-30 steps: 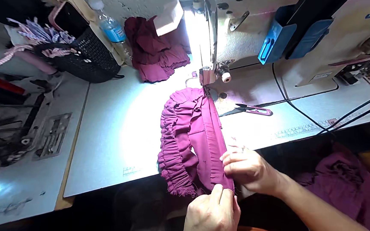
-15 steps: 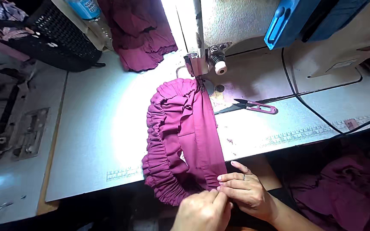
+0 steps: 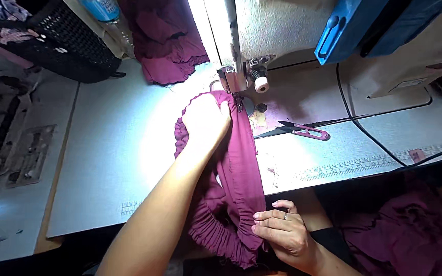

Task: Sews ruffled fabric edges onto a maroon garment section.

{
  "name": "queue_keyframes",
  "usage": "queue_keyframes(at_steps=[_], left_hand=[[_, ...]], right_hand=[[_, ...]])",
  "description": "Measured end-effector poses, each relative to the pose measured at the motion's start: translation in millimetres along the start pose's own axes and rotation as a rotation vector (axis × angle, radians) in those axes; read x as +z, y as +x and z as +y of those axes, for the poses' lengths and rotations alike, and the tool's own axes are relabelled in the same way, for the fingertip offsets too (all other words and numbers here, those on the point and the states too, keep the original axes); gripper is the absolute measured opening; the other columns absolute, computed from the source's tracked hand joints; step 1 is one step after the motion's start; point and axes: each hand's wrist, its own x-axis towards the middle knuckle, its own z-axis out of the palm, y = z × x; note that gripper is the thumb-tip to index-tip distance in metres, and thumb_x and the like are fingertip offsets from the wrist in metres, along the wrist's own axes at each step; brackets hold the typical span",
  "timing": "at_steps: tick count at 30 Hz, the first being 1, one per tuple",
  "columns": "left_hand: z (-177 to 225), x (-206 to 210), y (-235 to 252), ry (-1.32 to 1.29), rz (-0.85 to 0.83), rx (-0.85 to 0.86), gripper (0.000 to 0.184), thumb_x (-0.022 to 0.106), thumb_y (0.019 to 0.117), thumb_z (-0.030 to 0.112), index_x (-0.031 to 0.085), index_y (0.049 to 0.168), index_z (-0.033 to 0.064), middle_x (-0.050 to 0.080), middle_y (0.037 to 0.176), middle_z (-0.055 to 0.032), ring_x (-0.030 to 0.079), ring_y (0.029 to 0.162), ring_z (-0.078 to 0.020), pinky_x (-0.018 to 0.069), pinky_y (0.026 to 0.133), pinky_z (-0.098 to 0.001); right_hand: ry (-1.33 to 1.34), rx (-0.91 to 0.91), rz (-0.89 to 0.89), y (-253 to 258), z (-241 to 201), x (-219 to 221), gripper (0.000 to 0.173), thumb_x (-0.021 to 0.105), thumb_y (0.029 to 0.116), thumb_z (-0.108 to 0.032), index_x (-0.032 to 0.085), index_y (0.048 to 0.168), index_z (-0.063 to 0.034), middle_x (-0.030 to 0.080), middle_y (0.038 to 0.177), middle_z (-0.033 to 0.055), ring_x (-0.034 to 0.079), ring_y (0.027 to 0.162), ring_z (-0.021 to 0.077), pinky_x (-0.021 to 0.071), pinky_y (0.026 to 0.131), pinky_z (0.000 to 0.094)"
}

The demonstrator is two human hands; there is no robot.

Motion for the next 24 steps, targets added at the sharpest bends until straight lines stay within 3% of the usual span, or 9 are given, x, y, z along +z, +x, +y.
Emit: queue_keyframes(at_steps=[5,7,11,19,24], left_hand=[[-2.1,0.7,17.6,0.159,0.024,0.094,0.040,0.044,0.1072,0.032,0.065,0.119,0.0003,0.069,0.112,-0.0267,0.066,0.108,-0.0482,0.0476,0.082,-0.0681],[-4.5,4.1,15.8,0.158,0.069,0.141,0.035,0.044,0.1074,0.029,0.066,0.118,0.0037,0.071,0.105,-0.0243,0.068,0.101,-0.0475,0.0490,0.075,-0.0660],[-5.0,7.1,14.6,0.162,0.077,0.154,0.033,0.043,0.1080,0.028,0.065,0.117,0.0050,0.070,0.102,-0.0238,0.069,0.099,-0.0469,0.0493,0.072,-0.0636],[3.1,4.8,43.3,0.190,0.061,0.157,0.031,0.049,0.1034,0.020,0.063,0.124,0.0017,0.069,0.107,-0.0275,0.068,0.102,-0.0489,0.0502,0.073,-0.0642],[3.5,4.0,71.7,0.165,0.089,0.183,0.034,0.058,0.0989,0.030,0.066,0.117,0.0024,0.071,0.102,-0.0253,0.070,0.099,-0.0477,0.0501,0.072,-0.0644]], right_hand=[[-0.020,0.022,-0.009,-0.3,-3.1,-0.9,0.023,0.055,0.1003,-0.010,0.078,0.100,-0.0128,0.078,0.097,-0.0007,0.067,0.114,0.0086,0.0322,0.116,0.0362],[-0.027,0.028,0.000,-0.9,-4.0,0.3,0.023,0.055,0.1002,-0.010,0.078,0.099,-0.0130,0.078,0.097,-0.0011,0.067,0.113,0.0079,0.0323,0.116,0.0361],[-0.031,0.040,0.010,0.1,-5.8,1.6,0.023,0.055,0.0993,-0.009,0.078,0.098,-0.0126,0.078,0.097,-0.0005,0.067,0.112,0.0080,0.0321,0.116,0.0366],[-0.064,0.127,0.064,33.6,-12.0,-4.6,0.023,0.056,0.0960,-0.007,0.078,0.094,-0.0119,0.078,0.095,0.0010,0.069,0.108,0.0084,0.0329,0.114,0.0381],[-0.156,0.203,0.038,66.2,-10.1,-5.5,0.023,0.058,0.0913,-0.005,0.080,0.091,-0.0123,0.079,0.096,0.0011,0.072,0.105,0.0096,0.0353,0.112,0.0445]])
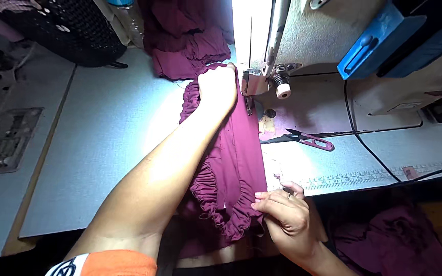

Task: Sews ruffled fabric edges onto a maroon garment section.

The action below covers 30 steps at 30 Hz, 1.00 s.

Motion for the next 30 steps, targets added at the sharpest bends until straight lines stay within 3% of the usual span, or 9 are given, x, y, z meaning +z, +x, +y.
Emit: queue_keyframes(at_steps=[3,6,9,14,20,25,26,28,30], left_hand=[[-1.4,-0.9,13.0,-0.003,-0.006,0.026,0.038,0.064,0.0955,0.030,0.066,0.117,-0.0016,0.071,0.105,-0.0270,0.069,0.102,-0.0476,0.0501,0.076,-0.0648],[-2.7,3.7,27.8,0.021,0.014,0.022,0.031,0.062,0.0973,0.024,0.066,0.110,-0.0039,0.071,0.104,-0.0271,0.069,0.102,-0.0474,0.0499,0.076,-0.0634],[-16.4,49.5,73.8,0.087,0.200,0.038,0.018,0.057,0.0912,0.014,0.067,0.099,0.0020,0.070,0.085,-0.0223,0.071,0.081,-0.0438,0.0489,0.058,-0.0591],[-17.2,52.5,104.6,0.114,0.082,-0.013,0.021,0.056,0.0935,0.013,0.067,0.107,0.0009,0.071,0.095,-0.0244,0.071,0.089,-0.0455,0.0514,0.064,-0.0621],[-15.8,49.5,112.3,0.093,0.121,-0.014,0.023,0.052,0.0965,0.012,0.067,0.109,0.0008,0.072,0.097,-0.0240,0.071,0.092,-0.0450,0.0521,0.068,-0.0619],[-17.9,40.6,90.5,0.046,0.144,0.037,0.026,0.049,0.0996,0.011,0.066,0.117,0.0006,0.072,0.099,-0.0245,0.071,0.094,-0.0451,0.0531,0.071,-0.0614],[-17.4,25.1,76.1,0.001,0.093,0.062,0.028,0.050,0.1017,0.014,0.065,0.120,-0.0011,0.071,0.103,-0.0271,0.070,0.099,-0.0476,0.0529,0.075,-0.0641],[-19.9,-12.9,43.4,-0.105,-0.098,0.112,0.039,0.049,0.1086,0.025,0.058,0.131,-0.0049,0.066,0.120,-0.0322,0.062,0.117,-0.0520,0.0473,0.093,-0.0687],[-40.0,-26.1,18.7,-0.202,-0.111,0.245,0.042,0.048,0.1092,0.024,0.053,0.137,-0.0078,0.061,0.129,-0.0327,0.058,0.125,-0.0490,0.0445,0.104,-0.0654]], right_hand=[[-0.044,0.013,-0.011,18.2,3.6,3.2,0.023,0.058,0.0894,-0.005,0.080,0.089,-0.0130,0.079,0.095,0.0004,0.072,0.102,0.0104,0.0366,0.112,0.0460],[-0.057,0.029,-0.016,34.8,7.5,6.3,0.023,0.059,0.0896,-0.005,0.080,0.088,-0.0127,0.079,0.093,0.0003,0.073,0.100,0.0112,0.0382,0.112,0.0463],[-0.069,0.045,-0.033,48.9,12.7,8.3,0.022,0.060,0.0897,-0.005,0.080,0.087,-0.0130,0.079,0.091,-0.0011,0.073,0.097,0.0102,0.0375,0.114,0.0475],[-0.037,0.068,-0.053,69.4,23.7,11.0,0.021,0.061,0.0909,-0.004,0.080,0.088,-0.0115,0.078,0.090,-0.0016,0.073,0.097,0.0094,0.0361,0.118,0.0515],[-0.025,0.104,-0.006,83.4,34.6,16.0,0.020,0.062,0.0917,-0.005,0.080,0.087,-0.0120,0.077,0.089,-0.0027,0.072,0.096,0.0079,0.0313,0.121,0.0532],[-0.031,0.132,0.025,84.5,35.1,18.6,0.020,0.063,0.0910,-0.004,0.081,0.088,-0.0114,0.078,0.093,-0.0015,0.071,0.106,0.0092,0.0292,0.123,0.0534],[-0.037,0.124,0.031,85.3,35.5,19.0,0.020,0.063,0.0906,-0.003,0.081,0.088,-0.0110,0.078,0.094,-0.0009,0.072,0.106,0.0100,0.0298,0.123,0.0536],[-0.029,0.124,0.034,86.2,35.1,19.0,0.020,0.063,0.0906,-0.003,0.081,0.089,-0.0102,0.078,0.095,0.0006,0.072,0.107,0.0110,0.0297,0.122,0.0534],[0.002,0.129,0.039,87.1,35.9,18.6,0.019,0.063,0.0906,-0.003,0.081,0.089,-0.0100,0.078,0.095,0.0006,0.071,0.107,0.0108,0.0291,0.122,0.0532]])
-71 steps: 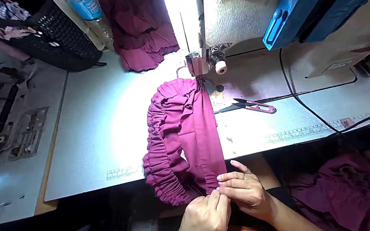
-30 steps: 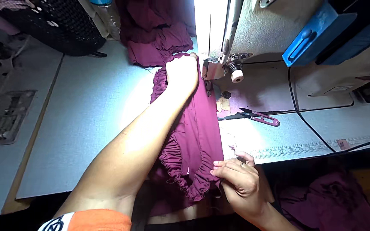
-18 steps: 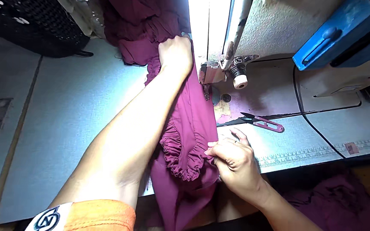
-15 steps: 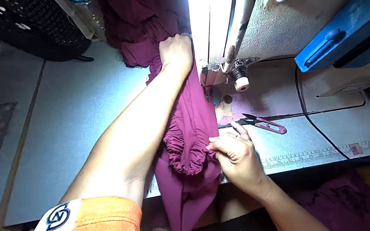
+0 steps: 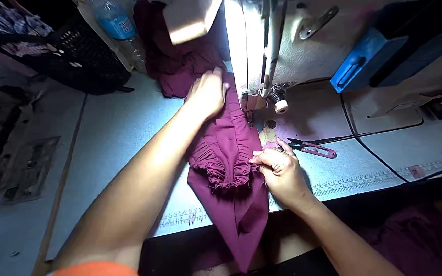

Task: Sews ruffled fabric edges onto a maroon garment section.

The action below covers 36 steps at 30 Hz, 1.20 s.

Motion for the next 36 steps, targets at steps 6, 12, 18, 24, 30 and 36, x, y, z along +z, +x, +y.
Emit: queue_keyframes(at_steps=[6,12,18,24,30,36], left_hand=[[-45.2,-10.8,-136.4,-0.118,-0.083,0.483,0.051,0.058,0.0728,-0.005,0.073,0.120,0.0060,0.067,0.133,-0.0118,0.055,0.135,-0.0307,0.0392,0.117,-0.0511],[-46.7,-13.8,-214.4,-0.036,-0.039,0.424,0.028,0.060,0.0823,0.006,0.076,0.105,0.0053,0.073,0.121,-0.0107,0.060,0.131,-0.0292,0.0327,0.121,-0.0572],[-19.9,-85.5,-346.1,0.237,0.035,0.147,0.066,0.044,0.0951,0.060,0.077,0.091,0.0026,0.076,0.086,-0.0149,0.076,0.094,-0.0360,0.0503,0.103,-0.0614],[9.0,-88.3,-404.3,0.318,0.158,0.158,0.022,0.064,0.0860,0.017,0.075,0.091,-0.0008,0.073,0.072,-0.0123,0.073,0.069,-0.0276,0.0437,0.109,-0.0553],[35.9,-101.6,-395.0,0.152,0.167,0.145,0.047,0.054,0.1019,0.040,0.076,0.107,-0.0008,0.078,0.089,-0.0160,0.075,0.085,-0.0284,0.0411,0.111,-0.0527],[29.1,-37.0,-341.8,0.280,0.145,-0.045,0.033,0.060,0.1002,0.026,0.076,0.104,-0.0031,0.075,0.102,-0.0230,0.073,0.102,-0.0407,0.0461,0.103,-0.0668]], right_hand=[[0.040,0.000,-0.003,3.3,1.6,-0.3,0.018,0.064,0.0913,-0.004,0.080,0.090,-0.0093,0.076,0.091,0.0008,0.071,0.099,0.0105,0.0324,0.120,0.0522],[0.000,0.001,-0.040,5.1,0.0,-3.8,0.018,0.062,0.0926,-0.003,0.080,0.094,-0.0058,0.077,0.095,0.0064,0.070,0.103,0.0178,0.0341,0.119,0.0521],[-0.113,-0.142,-0.099,7.8,-5.0,-3.2,0.017,0.062,0.0923,-0.006,0.079,0.095,-0.0048,0.075,0.097,0.0108,0.069,0.103,0.0262,0.0457,0.106,0.0495],[-0.252,-0.394,-0.197,-28.2,-52.7,9.5,0.027,0.066,0.0906,-0.010,0.073,0.116,-0.0056,0.072,0.118,0.0147,0.067,0.117,0.0325,0.0540,0.099,0.0516],[-0.296,-0.269,-0.700,-50.5,-78.4,-23.0,0.017,0.070,0.0826,-0.003,0.069,0.100,-0.0018,0.066,0.111,0.0157,0.058,0.122,0.0357,0.0293,0.114,0.0647],[-0.333,-0.247,-0.578,-86.6,-79.9,-44.8,0.028,0.066,0.0864,0.002,0.066,0.114,-0.0036,0.070,0.090,0.0136,0.069,0.093,0.0325,0.0389,0.109,0.0601]])
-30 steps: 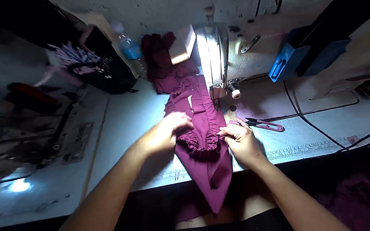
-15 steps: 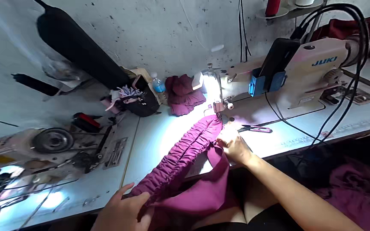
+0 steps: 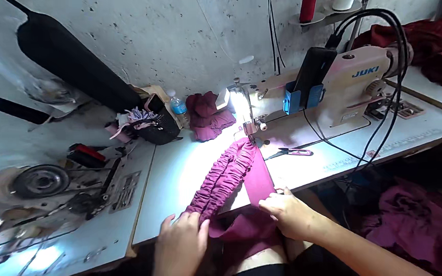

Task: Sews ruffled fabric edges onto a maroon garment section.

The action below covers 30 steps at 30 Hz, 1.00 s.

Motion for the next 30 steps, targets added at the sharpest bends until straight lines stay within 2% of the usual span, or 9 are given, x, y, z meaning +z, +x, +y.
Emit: queue_keyframes(at_steps=[2,5,8,13,15,18,21,24,30], left_hand=[[32.6,18.2,13.1,-0.006,0.097,0.035,0.029,0.068,0.0926,0.017,0.074,0.113,-0.0032,0.070,0.122,-0.0257,0.067,0.116,-0.0436,0.0480,0.101,-0.0640],[86.4,45.4,37.1,-0.104,0.209,0.105,0.030,0.064,0.0909,0.009,0.074,0.119,0.0044,0.072,0.123,-0.0152,0.069,0.115,-0.0325,0.0562,0.095,-0.0494],[100.8,83.3,71.7,-0.136,0.199,0.016,0.044,0.057,0.0946,0.007,0.063,0.137,-0.0013,0.066,0.134,-0.0201,0.062,0.128,-0.0344,0.0497,0.107,-0.0479],[82.2,114.2,118.3,-0.221,0.157,-0.133,0.048,0.047,0.1038,0.025,0.056,0.144,0.0001,0.058,0.143,-0.0242,0.053,0.137,-0.0418,0.0395,0.112,-0.0597],[76.4,114.2,127.1,-0.281,0.146,-0.184,0.045,0.049,0.1035,0.025,0.059,0.141,0.0027,0.058,0.142,-0.0233,0.051,0.136,-0.0419,0.0382,0.110,-0.0625],[66.9,107.9,134.2,-0.272,0.129,-0.258,0.039,0.051,0.1035,0.023,0.062,0.137,0.0055,0.060,0.140,-0.0207,0.052,0.133,-0.0419,0.0405,0.105,-0.0630],[60.0,103.8,142.3,-0.161,0.123,-0.214,0.032,0.054,0.1017,0.014,0.065,0.129,0.0017,0.064,0.129,-0.0239,0.058,0.124,-0.0440,0.0433,0.101,-0.0624],[49.8,96.4,141.2,-0.109,0.216,-0.118,0.026,0.052,0.1040,0.011,0.069,0.116,-0.0035,0.070,0.112,-0.0242,0.068,0.108,-0.0417,0.0505,0.095,-0.0600],[90.9,27.6,66.0,-0.175,0.403,-0.081,0.049,0.075,0.0847,0.042,0.072,0.103,-0.0036,0.072,0.078,-0.0165,0.070,0.065,-0.0339,0.0543,0.056,-0.0541]], right_hand=[[-0.088,-0.003,0.091,-14.0,-4.4,8.2,0.035,0.071,0.0805,0.003,0.067,0.114,-0.0067,0.069,0.084,0.0094,0.070,0.083,0.0278,0.0462,0.103,0.0565],[-0.180,-0.009,0.227,-41.3,-9.8,27.4,0.031,0.076,0.0733,0.000,0.072,0.102,-0.0108,0.068,0.075,0.0027,0.069,0.074,0.0203,0.0524,0.095,0.0483],[-0.073,0.029,0.236,-66.6,-6.8,35.4,0.028,0.077,0.0678,-0.001,0.074,0.095,-0.0094,0.069,0.082,0.0056,0.070,0.083,0.0247,0.0555,0.085,0.0470],[0.631,0.160,0.227,-85.7,12.4,48.9,0.012,0.067,0.0919,-0.012,0.076,0.095,-0.0037,0.067,0.087,0.0095,0.065,0.084,0.0179,0.0549,0.077,0.0327],[0.876,0.290,0.324,-82.5,16.5,51.7,0.019,0.068,0.0947,-0.021,0.075,0.098,-0.0038,0.071,0.087,0.0035,0.066,0.081,0.0075,0.0562,0.075,0.0250],[1.036,0.617,0.518,-58.6,22.5,53.6,0.031,0.068,0.0948,-0.020,0.063,0.117,0.0008,0.063,0.072,0.0013,0.065,0.063,0.0116,0.0594,0.064,0.0316],[1.051,0.815,0.413,-37.3,30.9,61.3,0.036,0.071,0.0962,-0.023,0.054,0.112,0.0040,0.057,0.069,0.0048,0.060,0.063,0.0157,0.0558,0.069,0.0361],[1.103,0.733,0.433,-34.0,24.2,73.2,0.023,0.073,0.0917,-0.019,0.066,0.079,-0.0009,0.061,0.070,0.0033,0.060,0.067,0.0119,0.0526,0.068,0.0332],[1.132,0.814,0.584,-53.7,18.2,63.0,0.015,0.081,0.0835,-0.009,0.072,0.088,0.0020,0.062,0.102,0.0128,0.064,0.077,0.0128,0.0571,0.063,0.0251]])
